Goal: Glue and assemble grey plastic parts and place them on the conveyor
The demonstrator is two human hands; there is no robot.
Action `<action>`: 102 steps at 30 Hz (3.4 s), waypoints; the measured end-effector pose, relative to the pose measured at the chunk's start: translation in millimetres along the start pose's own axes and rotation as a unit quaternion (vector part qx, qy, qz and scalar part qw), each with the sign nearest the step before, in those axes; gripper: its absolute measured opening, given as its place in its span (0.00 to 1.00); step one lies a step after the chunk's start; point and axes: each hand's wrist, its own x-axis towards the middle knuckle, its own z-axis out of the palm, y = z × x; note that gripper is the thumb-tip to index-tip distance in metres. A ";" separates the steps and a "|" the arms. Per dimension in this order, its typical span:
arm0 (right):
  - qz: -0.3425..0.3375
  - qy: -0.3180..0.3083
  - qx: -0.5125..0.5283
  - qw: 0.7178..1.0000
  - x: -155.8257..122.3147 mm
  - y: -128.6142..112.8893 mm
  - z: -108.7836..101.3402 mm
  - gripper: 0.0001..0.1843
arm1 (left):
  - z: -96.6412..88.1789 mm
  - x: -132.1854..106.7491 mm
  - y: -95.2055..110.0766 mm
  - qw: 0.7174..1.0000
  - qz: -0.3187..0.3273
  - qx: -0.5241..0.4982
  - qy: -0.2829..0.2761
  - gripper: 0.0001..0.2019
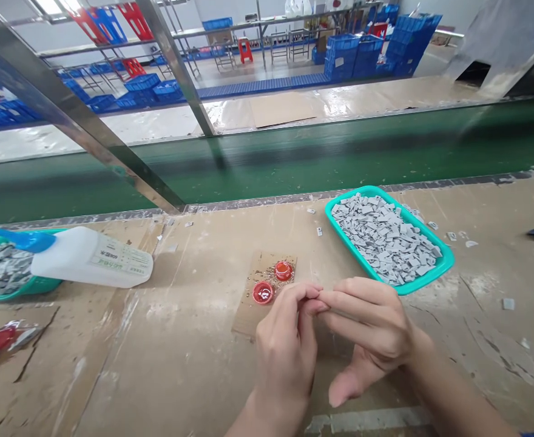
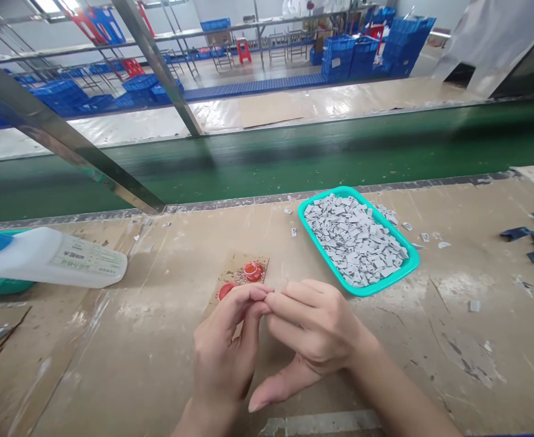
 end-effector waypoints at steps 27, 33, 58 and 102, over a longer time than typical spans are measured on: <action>0.012 0.048 0.083 0.995 -2.5 4.9 -6.8 0.26 | -10.5 2.9 14.2 0.997 0.042 -0.062 -0.026 0.16; 0.042 0.065 0.181 0.980 -1.5 1.7 -3.4 0.26 | -12.9 2.1 18.5 0.993 -0.032 -0.106 -0.043 0.13; 0.356 0.122 0.520 0.767 12.9 -5.2 10.8 0.33 | -1.0 1.7 17.5 0.984 -0.084 -0.147 -0.048 0.11; 0.548 -0.100 0.784 0.274 7.2 17.1 4.5 0.33 | -13.8 15.4 0.3 0.983 0.048 -0.098 -0.150 0.08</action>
